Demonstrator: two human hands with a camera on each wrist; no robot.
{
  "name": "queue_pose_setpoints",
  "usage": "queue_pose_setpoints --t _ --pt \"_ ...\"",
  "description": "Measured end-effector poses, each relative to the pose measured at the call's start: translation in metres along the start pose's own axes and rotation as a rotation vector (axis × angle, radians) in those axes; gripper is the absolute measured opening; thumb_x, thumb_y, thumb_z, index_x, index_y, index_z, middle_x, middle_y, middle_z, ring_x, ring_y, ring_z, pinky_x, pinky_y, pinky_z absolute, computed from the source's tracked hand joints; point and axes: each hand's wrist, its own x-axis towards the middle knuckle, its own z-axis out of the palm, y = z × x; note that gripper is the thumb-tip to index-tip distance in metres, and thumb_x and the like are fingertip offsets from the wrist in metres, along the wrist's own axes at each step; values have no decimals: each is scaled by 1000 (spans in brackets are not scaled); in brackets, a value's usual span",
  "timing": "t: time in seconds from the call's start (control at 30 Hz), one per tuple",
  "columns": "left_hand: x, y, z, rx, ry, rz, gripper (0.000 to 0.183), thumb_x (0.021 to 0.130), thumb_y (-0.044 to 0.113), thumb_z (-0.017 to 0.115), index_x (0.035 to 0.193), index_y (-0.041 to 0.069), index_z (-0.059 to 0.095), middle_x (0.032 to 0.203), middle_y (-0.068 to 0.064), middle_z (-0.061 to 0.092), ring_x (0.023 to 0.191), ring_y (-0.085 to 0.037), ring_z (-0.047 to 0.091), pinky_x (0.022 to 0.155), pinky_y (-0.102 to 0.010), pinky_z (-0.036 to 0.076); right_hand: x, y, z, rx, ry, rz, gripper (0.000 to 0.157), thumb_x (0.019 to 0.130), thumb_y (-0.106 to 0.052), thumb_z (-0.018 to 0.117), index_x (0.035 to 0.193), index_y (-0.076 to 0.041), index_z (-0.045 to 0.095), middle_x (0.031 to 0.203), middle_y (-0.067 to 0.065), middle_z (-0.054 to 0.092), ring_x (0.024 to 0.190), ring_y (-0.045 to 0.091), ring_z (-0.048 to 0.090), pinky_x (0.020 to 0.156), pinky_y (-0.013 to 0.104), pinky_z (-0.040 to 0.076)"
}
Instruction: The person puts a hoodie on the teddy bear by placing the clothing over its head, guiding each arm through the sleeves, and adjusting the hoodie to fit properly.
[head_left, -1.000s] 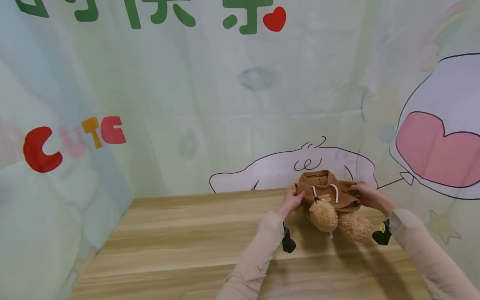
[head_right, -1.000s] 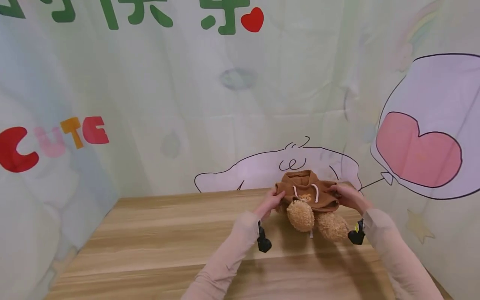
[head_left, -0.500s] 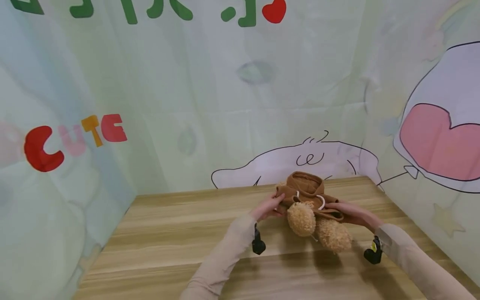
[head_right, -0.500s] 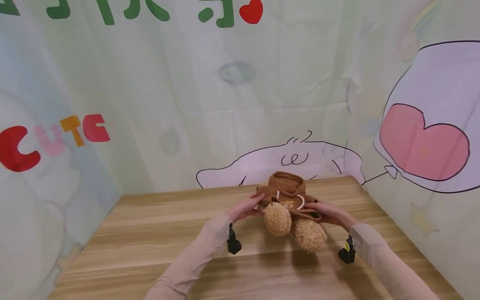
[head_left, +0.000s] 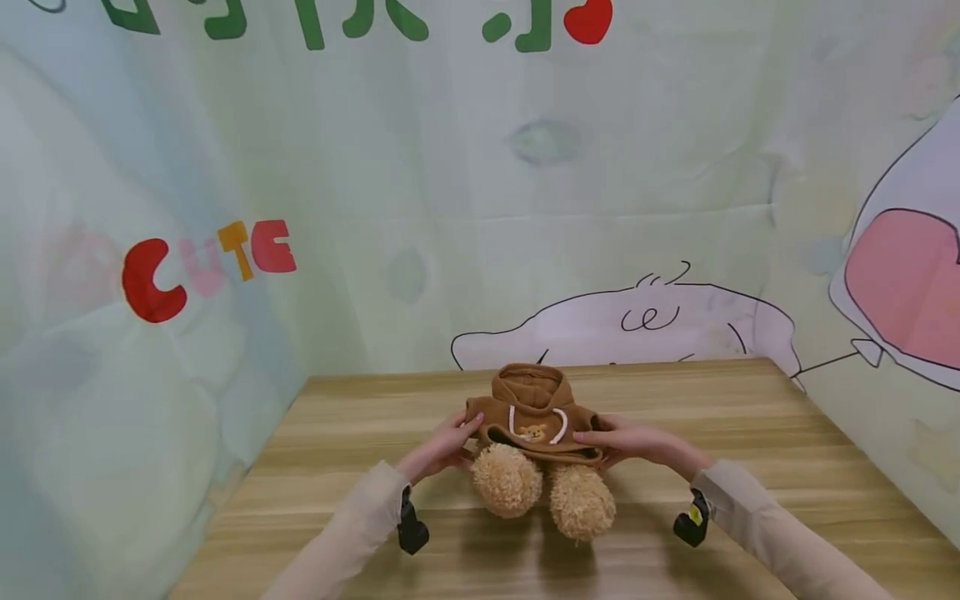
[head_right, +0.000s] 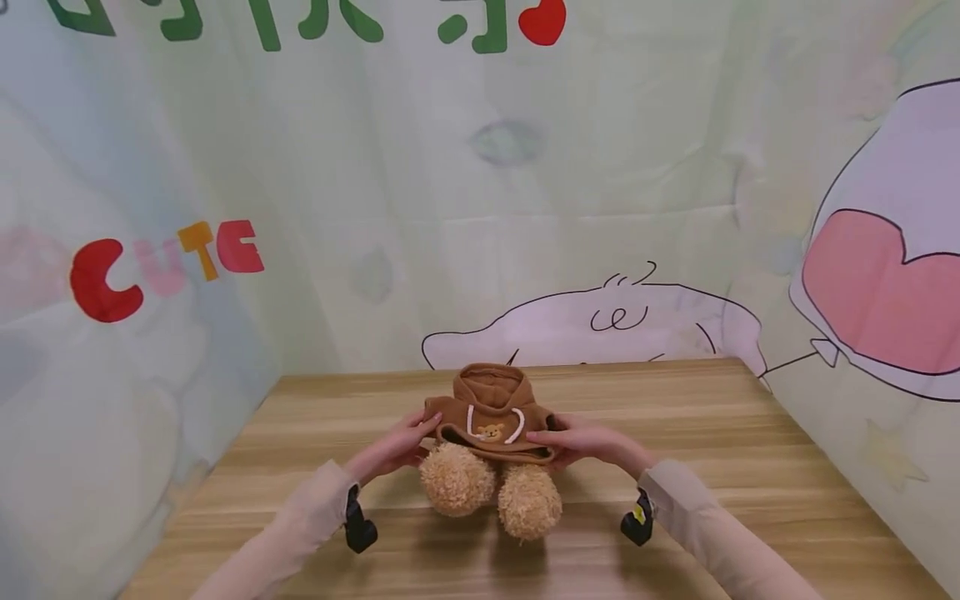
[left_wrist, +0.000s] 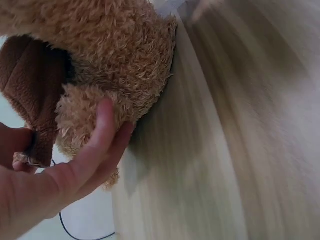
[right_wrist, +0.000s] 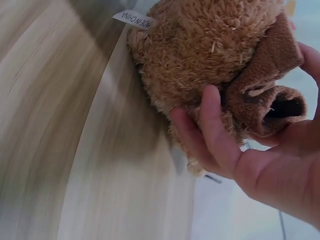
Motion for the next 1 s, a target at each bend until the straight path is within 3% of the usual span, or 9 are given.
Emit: queue_pose_setpoints --t 0.13,0.37,0.47,0.57,0.67,0.73,0.8,0.93,1.0 --pt "-4 0 1 36 60 1 55 95 37 36 137 2 23 119 -27 47 82 -29 62 60 -35 53 -5 -4 4 -97 57 -18 96 81 -44 60 141 3 3 141 34 15 99 29 58 80 41 50" --pt "-16 26 18 632 401 312 65 79 48 60 124 4 44 116 -29 42 106 -40 43 83 -49 40 -19 -6 9 -507 316 -340 82 75 -37 69 140 -11 26 141 29 17 119 50 34 84 55 41" --pt "-19 39 21 822 343 403 45 76 44 65 103 9 59 96 -18 52 88 -28 46 71 -38 40 -18 -7 14 -680 412 -488 57 74 -30 71 123 -10 50 132 27 30 109 42 45 76 46 45" --pt "-18 47 20 1011 200 419 27 79 38 65 81 11 63 74 -7 55 75 -19 43 61 -30 37 -13 -7 18 -751 426 -588 29 77 -19 68 104 -12 63 117 19 47 86 20 54 63 27 45" --pt "-15 49 18 1125 61 440 7 82 13 62 76 10 65 74 -5 60 81 -23 52 74 -34 44 -6 -7 20 -764 415 -622 16 79 -10 64 96 -11 65 100 11 56 69 8 48 55 19 39" --pt "-14 50 16 1142 -19 452 9 79 1 60 78 8 65 78 -5 63 86 -24 57 88 -38 43 -4 -8 19 -751 397 -585 19 80 -8 62 99 -8 63 94 12 56 68 8 46 54 18 39" --pt "-14 53 13 1078 -82 392 14 77 -6 57 81 6 64 80 -9 62 78 -24 60 83 -40 47 -4 -10 16 -657 336 -468 28 82 -9 59 109 -3 56 99 18 53 67 11 49 54 21 43" --pt "-14 65 6 842 -114 101 7 87 7 50 90 3 55 74 -12 54 51 -16 53 47 -28 48 -1 -20 4 -303 139 -145 47 87 -11 51 125 9 32 102 31 48 68 20 59 60 30 52" --pt "-10 72 2 693 -131 -35 21 91 10 43 108 1 50 76 -16 58 48 -18 55 45 -29 49 2 -27 -5 -141 43 -29 49 89 -9 46 127 14 26 108 33 48 72 21 63 66 31 53"
